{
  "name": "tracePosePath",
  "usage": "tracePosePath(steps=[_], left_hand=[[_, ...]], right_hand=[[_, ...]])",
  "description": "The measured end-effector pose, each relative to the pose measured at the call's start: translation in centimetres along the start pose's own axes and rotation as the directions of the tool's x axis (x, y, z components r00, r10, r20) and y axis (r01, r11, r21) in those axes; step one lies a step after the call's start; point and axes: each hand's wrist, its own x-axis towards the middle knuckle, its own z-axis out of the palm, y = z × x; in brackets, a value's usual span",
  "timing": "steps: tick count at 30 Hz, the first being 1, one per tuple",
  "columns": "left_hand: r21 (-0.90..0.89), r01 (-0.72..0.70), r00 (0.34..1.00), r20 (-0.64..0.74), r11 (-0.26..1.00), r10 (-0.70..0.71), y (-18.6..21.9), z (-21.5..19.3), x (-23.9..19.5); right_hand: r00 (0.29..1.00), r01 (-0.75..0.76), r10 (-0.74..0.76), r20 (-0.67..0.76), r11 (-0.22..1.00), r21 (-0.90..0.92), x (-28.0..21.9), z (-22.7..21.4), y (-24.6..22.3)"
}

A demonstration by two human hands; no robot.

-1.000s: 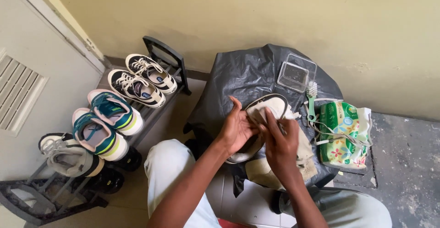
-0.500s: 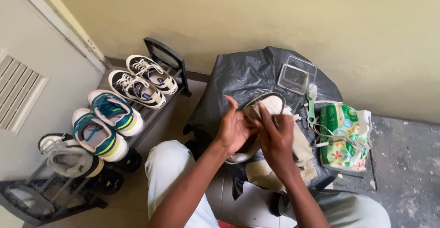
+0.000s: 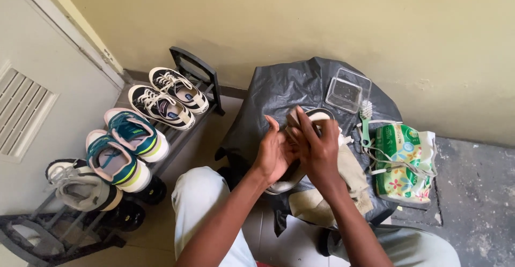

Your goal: The person cleans a white and black sneaker using a brush and a cloth. They scrub the upper, sides, and sole of the shoe, then wipe it with the cloth. Other shoes are visible on a rack nearby.

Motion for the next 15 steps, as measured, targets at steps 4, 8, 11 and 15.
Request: tracePosePath(steps=[4,8,11,15], left_hand=[[-0.038,-0.043,0.999,0.021,0.998,0.044,-0.2,-0.5,-0.3],[-0.097,-0.043,0.989,0.133,0.994,0.056,-0.4,-0.3,-0.5],[0.046,-0.044,0.992,0.123,0.998,0.039,-2.0,-1.3,0.8],[0.012,-0.006,0.992,0.130,1.000,0.004,-1.9,-1.5,1.0]], right_hand=[[0.995,-0.083,0.083,0.053,0.997,-0.009,-4.2,-2.6,-0.6],[0.901,-0.386,0.402,0.163,0.914,-0.122,-5.9,-5.5,-2.6],[0.996,-0.089,0.090,0.019,0.995,-0.053,-5.2,-2.9,0.9],[0.999,-0.021,0.020,-0.050,0.999,-0.027,0.5,-0.9,0.4]])
